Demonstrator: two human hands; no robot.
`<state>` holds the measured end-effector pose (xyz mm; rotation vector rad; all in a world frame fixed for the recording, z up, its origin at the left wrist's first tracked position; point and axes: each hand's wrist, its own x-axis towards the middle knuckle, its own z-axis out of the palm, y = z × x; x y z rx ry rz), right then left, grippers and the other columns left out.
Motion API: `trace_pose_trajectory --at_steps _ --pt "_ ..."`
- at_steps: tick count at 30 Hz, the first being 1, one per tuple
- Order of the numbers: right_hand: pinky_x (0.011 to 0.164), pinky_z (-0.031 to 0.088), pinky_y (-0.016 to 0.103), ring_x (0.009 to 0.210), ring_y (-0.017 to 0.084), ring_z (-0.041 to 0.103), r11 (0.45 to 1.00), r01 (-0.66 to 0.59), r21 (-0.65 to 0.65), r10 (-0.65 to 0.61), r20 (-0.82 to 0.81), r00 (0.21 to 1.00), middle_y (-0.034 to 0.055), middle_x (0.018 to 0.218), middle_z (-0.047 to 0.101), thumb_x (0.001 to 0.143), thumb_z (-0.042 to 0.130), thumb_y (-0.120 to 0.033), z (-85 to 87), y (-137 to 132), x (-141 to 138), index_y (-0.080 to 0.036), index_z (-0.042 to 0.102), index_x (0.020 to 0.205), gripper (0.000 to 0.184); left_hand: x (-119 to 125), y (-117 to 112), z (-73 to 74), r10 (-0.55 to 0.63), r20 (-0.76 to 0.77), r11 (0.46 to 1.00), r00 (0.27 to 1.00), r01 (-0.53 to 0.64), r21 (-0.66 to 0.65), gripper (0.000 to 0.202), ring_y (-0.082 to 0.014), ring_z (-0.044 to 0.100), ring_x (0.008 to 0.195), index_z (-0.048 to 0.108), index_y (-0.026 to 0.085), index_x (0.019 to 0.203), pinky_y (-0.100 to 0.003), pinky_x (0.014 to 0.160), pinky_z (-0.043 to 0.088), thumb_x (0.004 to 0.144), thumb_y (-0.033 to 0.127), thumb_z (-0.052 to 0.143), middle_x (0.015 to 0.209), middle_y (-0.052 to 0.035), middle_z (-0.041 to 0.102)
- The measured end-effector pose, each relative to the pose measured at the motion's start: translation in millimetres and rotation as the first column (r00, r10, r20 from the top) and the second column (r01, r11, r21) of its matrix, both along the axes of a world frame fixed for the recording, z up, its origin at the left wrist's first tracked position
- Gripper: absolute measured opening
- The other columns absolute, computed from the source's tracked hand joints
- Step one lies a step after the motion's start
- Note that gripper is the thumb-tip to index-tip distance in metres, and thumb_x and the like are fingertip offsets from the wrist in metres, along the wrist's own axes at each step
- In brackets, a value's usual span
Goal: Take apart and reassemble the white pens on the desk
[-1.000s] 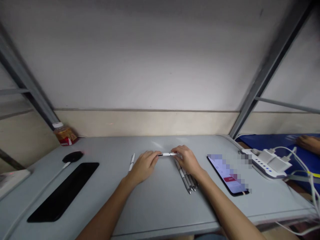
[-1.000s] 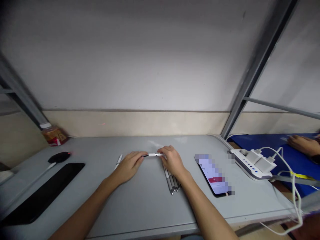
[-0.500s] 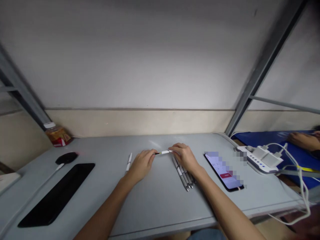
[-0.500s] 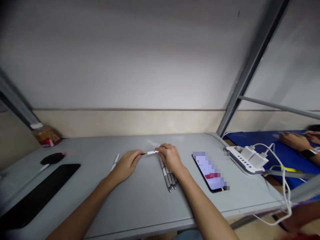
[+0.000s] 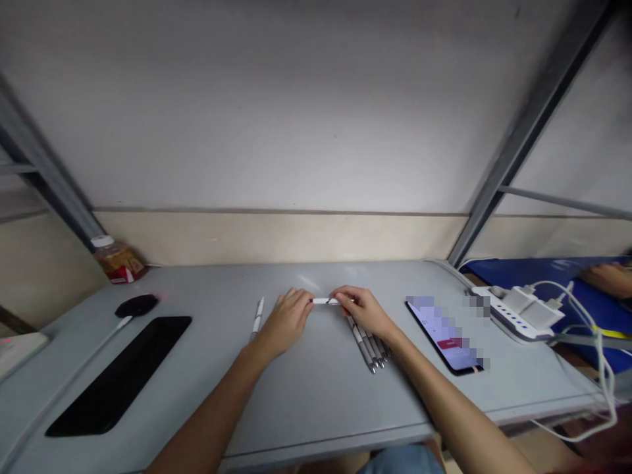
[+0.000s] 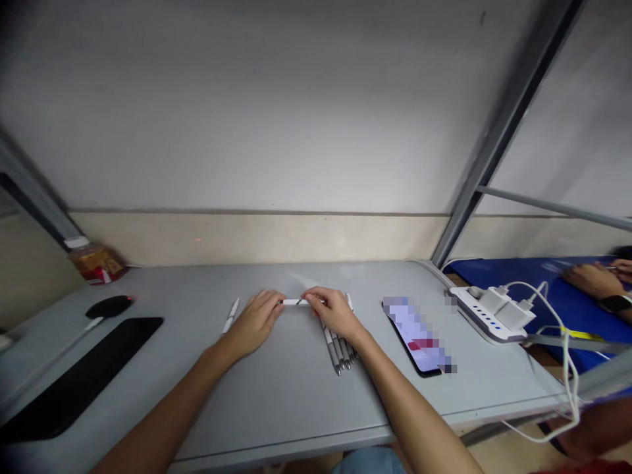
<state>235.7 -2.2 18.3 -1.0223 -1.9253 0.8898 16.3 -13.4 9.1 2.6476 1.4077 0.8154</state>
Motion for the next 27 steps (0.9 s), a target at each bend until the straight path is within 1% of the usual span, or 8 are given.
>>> trace_pose_trajectory --at_steps 4,6,9,14,16,19,24,27 --pt "0.056 0.039 0.021 0.06 0.011 0.048 0.998 -0.038 -0.043 0.033 -0.1 0.994 -0.0021 0.074 0.057 0.08 0.064 -0.038 -1.0 2.0 3.9 -0.021 0.06 0.108 0.033 -0.4 -1.5 1.2 0.023 0.028 1.0 0.999 -0.023 -0.01 0.027 -0.0202 0.049 0.091 0.054 0.021 0.096 -0.035 0.079 0.038 0.099 0.029 0.028 0.09 -0.0038 0.059" --pt "0.054 0.038 0.021 0.056 0.011 0.047 0.995 -0.047 -0.084 0.042 -0.068 0.997 -0.0019 0.067 0.056 0.084 0.058 -0.041 -3.2 3.2 4.9 -0.018 0.062 0.095 0.026 -1.2 -2.4 1.4 0.024 0.037 1.0 0.999 -0.023 -0.021 0.029 -0.02 0.049 0.091 0.054 0.021 0.096 -0.036 0.08 0.038 0.099 0.03 0.027 0.091 -0.0036 0.059" --pt "0.051 0.035 0.022 0.051 0.011 0.043 0.994 -0.017 -0.111 0.017 0.004 1.0 -0.002 0.057 0.051 0.091 0.043 -0.048 -6.4 4.6 5.4 -0.016 0.063 0.08 0.039 -1.9 -3.3 2.4 0.013 0.038 1.0 0.999 -0.011 -0.029 0.029 -0.0196 0.049 0.091 0.054 0.022 0.095 -0.035 0.081 0.038 0.099 0.029 0.026 0.092 -0.0033 0.059" --pt "0.054 0.037 0.022 0.058 0.011 0.045 1.0 0.017 -0.011 -0.018 -0.083 0.996 -0.0039 0.067 0.05 0.08 0.063 -0.044 -4.0 5.9 8.6 -0.02 0.059 0.109 0.038 -1.0 -3.2 3.7 0.025 0.021 0.999 0.999 -0.024 -0.038 0.029 -0.0195 0.049 0.09 0.054 0.021 0.093 -0.034 0.079 0.038 0.099 0.029 0.027 0.092 -0.0032 0.059" --pt "0.053 0.035 0.022 0.054 0.011 0.042 0.998 -0.015 -0.056 0.011 -0.066 0.998 -0.004 0.061 0.047 0.085 0.055 -0.045 -1.9 5.9 9.6 -0.018 0.062 0.095 0.03 -0.7 -2.8 3.2 0.02 0.032 0.999 0.999 -0.019 -0.037 0.028 -0.0194 0.049 0.091 0.054 0.021 0.095 -0.034 0.08 0.038 0.099 0.029 0.027 0.092 -0.0032 0.058" --pt "0.049 0.032 0.022 0.049 0.01 0.038 0.991 -0.022 -0.132 0.02 -0.017 1.0 -0.0035 0.053 0.044 0.092 0.041 -0.05 0.4 5.1 9.8 -0.016 0.06 0.075 0.042 -0.9 -2.1 1.6 0.019 0.053 1.0 0.998 -0.018 -0.025 0.026 -0.0194 0.049 0.092 0.054 0.021 0.097 -0.034 0.082 0.038 0.099 0.029 0.029 0.094 -0.0033 0.058" --pt "0.055 0.036 0.021 0.057 0.01 0.045 1.0 -0.007 -0.012 0.006 -0.101 0.995 -0.0039 0.072 0.053 0.078 0.065 -0.039 4.1 3.1 10.5 -0.021 0.057 0.112 0.039 -2.3 -1.4 1.2 0.032 0.043 0.999 0.999 -0.03 -0.035 0.027 -0.0194 0.05 0.091 0.053 0.021 0.097 -0.034 0.081 0.039 0.099 0.03 0.028 0.092 -0.0028 0.058" --pt "0.054 0.035 0.022 0.056 0.01 0.044 0.999 0.02 0.029 -0.018 -0.042 0.999 -0.0038 0.067 0.051 0.08 0.063 -0.036 4.3 1.7 9.1 -0.02 0.063 0.098 0.024 -3.6 -2.0 2.2 0.047 0.049 0.998 0.998 -0.044 -0.053 0.028 -0.0191 0.05 0.091 0.053 0.022 0.097 -0.035 0.081 0.038 0.099 0.031 0.026 0.092 -0.0022 0.058"
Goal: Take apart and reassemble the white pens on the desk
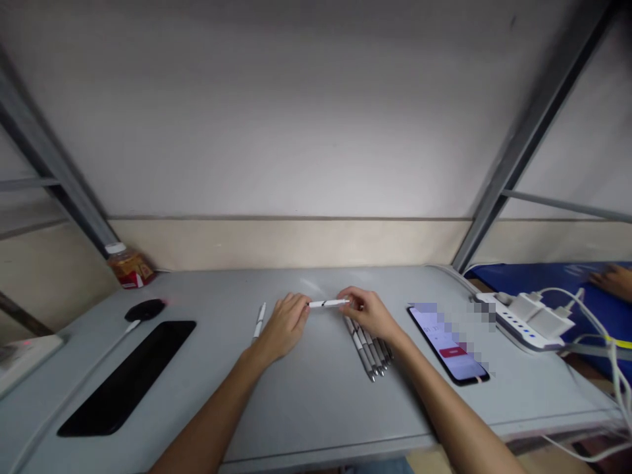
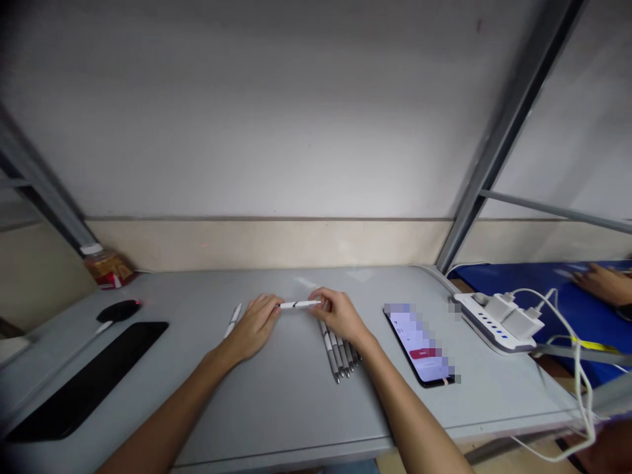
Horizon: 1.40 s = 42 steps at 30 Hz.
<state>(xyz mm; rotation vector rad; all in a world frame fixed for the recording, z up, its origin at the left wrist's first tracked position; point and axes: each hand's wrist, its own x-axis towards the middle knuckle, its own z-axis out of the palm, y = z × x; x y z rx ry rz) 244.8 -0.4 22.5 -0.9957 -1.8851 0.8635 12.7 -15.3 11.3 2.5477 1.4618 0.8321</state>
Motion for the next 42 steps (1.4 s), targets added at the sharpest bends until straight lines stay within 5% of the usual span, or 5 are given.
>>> trace_pose_trajectory --at_steps 15,20,28,34,42 --pt "0.053 0.032 0.022 0.052 0.011 0.045 0.998 0.043 0.043 -0.05 0.17 0.984 -0.0019 0.056 0.054 0.091 0.046 -0.042 -1.2 -4.3 -9.2 -0.016 0.063 0.072 0.036 -5.1 1.4 -2.0 0.018 0.042 1.0 0.999 -0.018 0.016 0.026 -0.0191 0.049 0.093 0.053 0.021 0.098 -0.035 0.084 0.036 0.099 0.031 0.029 0.094 -0.0023 0.058" --pt "0.058 0.036 0.021 0.058 0.01 0.049 0.996 0.033 0.087 -0.038 0.062 0.997 -0.0037 0.071 0.058 0.079 0.065 -0.032 -2.1 -4.7 -10.9 -0.02 0.06 0.107 0.031 -5.9 2.3 -2.5 0.006 0.031 1.0 1.0 -0.007 0.011 0.025 -0.0194 0.048 0.092 0.053 0.021 0.097 -0.035 0.083 0.037 0.099 0.03 0.03 0.093 -0.0028 0.057" --pt "0.052 0.031 0.022 0.049 0.009 0.041 0.998 0.057 0.02 -0.059 0.094 0.994 -0.0035 0.051 0.047 0.094 0.042 -0.042 -3.4 -6.0 -12.0 -0.016 0.056 0.063 0.042 -4.4 3.2 2.5 -0.025 0.017 0.996 1.0 0.024 0.09 0.023 -0.0192 0.049 0.089 0.055 0.02 0.095 -0.035 0.084 0.037 0.097 0.027 0.034 0.09 -0.0034 0.059" --pt "0.059 0.037 0.021 0.06 0.011 0.05 0.989 0.023 0.147 -0.035 0.076 0.997 -0.0024 0.073 0.059 0.084 0.06 -0.036 -1.7 -7.9 -13.2 -0.021 0.058 0.113 0.032 -7.6 3.6 1.6 -0.012 0.005 1.0 1.0 0.012 0.022 0.025 -0.0191 0.051 0.089 0.055 0.021 0.098 -0.033 0.081 0.039 0.098 0.03 0.032 0.089 -0.0034 0.059" --pt "0.053 0.028 0.023 0.051 0.01 0.041 0.989 0.069 0.128 -0.098 0.236 0.967 -0.0031 0.054 0.049 0.092 0.047 -0.04 -0.7 -9.2 -12.3 -0.018 0.061 0.075 0.031 -5.5 3.4 2.1 -0.018 -0.083 0.998 0.996 0.023 0.064 0.025 -0.018 0.05 0.081 0.054 0.02 0.087 -0.031 0.074 0.036 0.097 0.022 0.031 0.08 -0.0017 0.057"
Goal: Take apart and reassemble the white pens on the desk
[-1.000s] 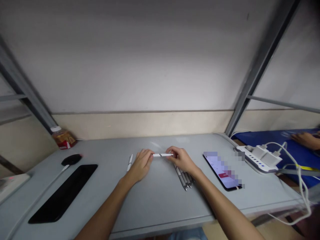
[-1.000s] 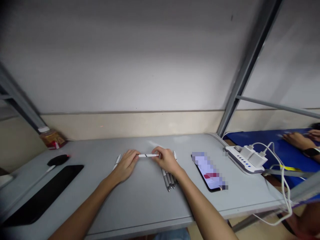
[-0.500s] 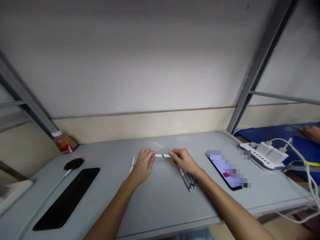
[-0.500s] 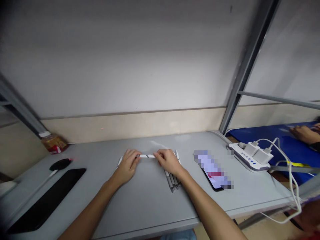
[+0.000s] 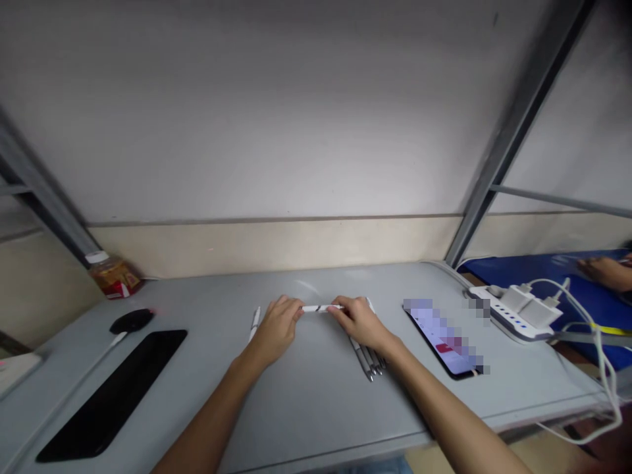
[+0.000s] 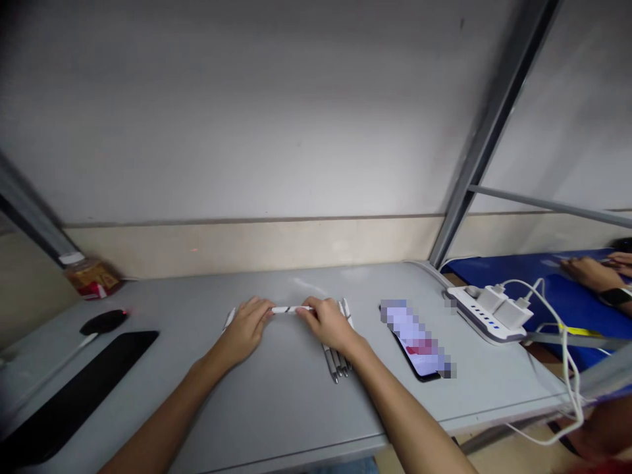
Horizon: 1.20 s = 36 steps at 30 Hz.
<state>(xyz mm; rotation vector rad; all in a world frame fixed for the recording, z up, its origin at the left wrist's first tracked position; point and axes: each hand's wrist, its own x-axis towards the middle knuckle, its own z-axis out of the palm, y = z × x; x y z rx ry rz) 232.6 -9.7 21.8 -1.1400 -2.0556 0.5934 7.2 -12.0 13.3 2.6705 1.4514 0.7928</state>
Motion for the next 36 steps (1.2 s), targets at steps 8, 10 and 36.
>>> trace_pose_trajectory --at_steps 8,10,36 --pt "0.039 0.02 0.021 0.038 0.006 0.027 0.798 -0.336 -0.501 0.089 -0.454 0.887 -0.0078 0.045 0.036 0.087 0.051 -0.049 0.1 0.3 -0.6 -0.017 0.052 0.068 0.037 1.4 -3.7 7.0 0.018 -0.114 0.991 0.993 -0.003 0.133 0.025 -0.02 0.046 0.078 0.052 0.02 0.079 -0.033 0.071 0.032 0.094 0.013 0.032 0.077 -0.0032 0.06" --pt "0.037 0.017 0.021 0.036 0.006 0.025 0.747 -0.382 -0.544 0.07 -0.507 0.859 -0.0084 0.043 0.035 0.084 0.055 -0.049 -1.1 1.1 -0.2 -0.017 0.053 0.068 0.037 1.0 -3.9 7.9 0.013 -0.121 0.991 0.993 0.004 0.137 0.026 -0.02 0.046 0.078 0.052 0.02 0.078 -0.033 0.07 0.032 0.093 0.011 0.032 0.076 -0.0032 0.06" --pt "0.038 0.026 0.015 0.042 0.005 0.035 0.79 -0.483 -0.377 -0.229 -0.913 0.338 -0.0076 0.064 0.045 0.08 0.063 -0.052 0.2 -3.5 -19.2 -0.031 0.046 0.124 0.052 -20.2 7.1 4.0 0.262 0.095 0.96 0.96 -0.27 0.079 0.023 -0.0208 0.054 0.084 0.056 0.02 0.083 -0.034 0.079 0.042 0.092 0.033 0.04 0.083 -0.0046 0.062"
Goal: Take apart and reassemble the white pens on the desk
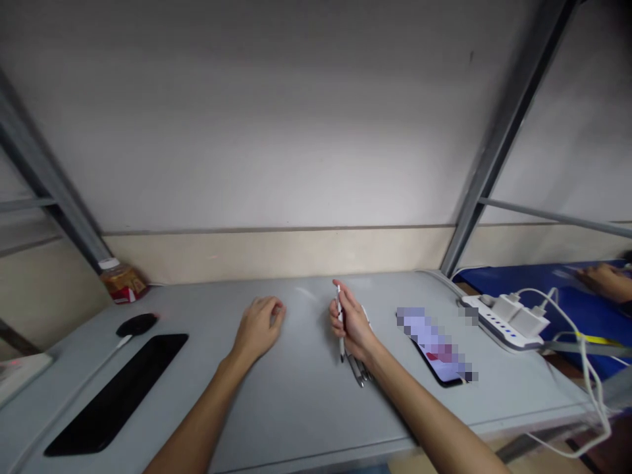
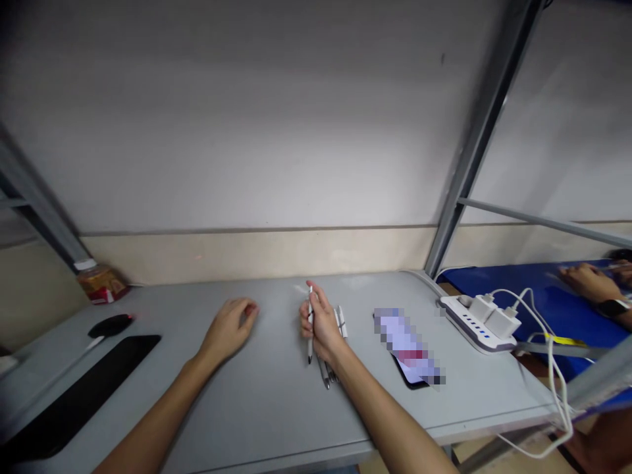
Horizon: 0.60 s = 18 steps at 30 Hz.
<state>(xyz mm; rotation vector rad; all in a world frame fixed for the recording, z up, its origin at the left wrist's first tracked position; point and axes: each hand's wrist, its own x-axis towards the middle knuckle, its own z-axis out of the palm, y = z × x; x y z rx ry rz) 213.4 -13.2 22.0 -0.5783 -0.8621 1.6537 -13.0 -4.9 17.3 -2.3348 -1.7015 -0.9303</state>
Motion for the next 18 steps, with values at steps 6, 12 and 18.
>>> trace_pose_trajectory --at_steps 6,12,18 --pt "0.037 0.007 0.016 0.042 0.005 0.016 0.999 -0.034 -0.023 0.033 -0.016 0.999 -0.0093 0.061 0.033 0.081 0.062 -0.048 -1.5 1.1 3.7 -0.032 0.045 0.106 0.035 -6.5 -2.2 0.1 0.282 -0.168 0.958 0.944 -0.286 0.005 0.017 -0.0257 0.053 0.087 0.055 0.02 0.078 -0.036 0.074 0.041 0.087 0.026 0.042 0.086 -0.0085 0.064" --pt "0.037 0.008 0.016 0.044 0.005 0.017 1.0 -0.025 -0.008 0.026 0.056 0.998 -0.0088 0.062 0.034 0.082 0.061 -0.049 -2.6 1.3 1.5 -0.031 0.045 0.107 0.035 -9.8 -2.1 2.9 0.304 -0.173 0.942 0.937 -0.322 -0.09 0.015 -0.0285 0.053 0.091 0.057 0.02 0.086 -0.038 0.071 0.041 0.085 0.027 0.043 0.093 -0.0102 0.064" --pt "0.038 0.008 0.015 0.043 0.005 0.017 1.0 -0.029 -0.005 0.029 0.096 0.995 -0.009 0.062 0.034 0.081 0.06 -0.05 -4.0 2.5 2.8 -0.034 0.044 0.118 0.044 -13.0 -0.7 1.3 0.338 -0.191 0.92 0.921 -0.367 -0.141 0.021 -0.0322 0.051 0.097 0.059 0.018 0.091 -0.04 0.071 0.043 0.084 0.029 0.042 0.096 -0.0137 0.062"
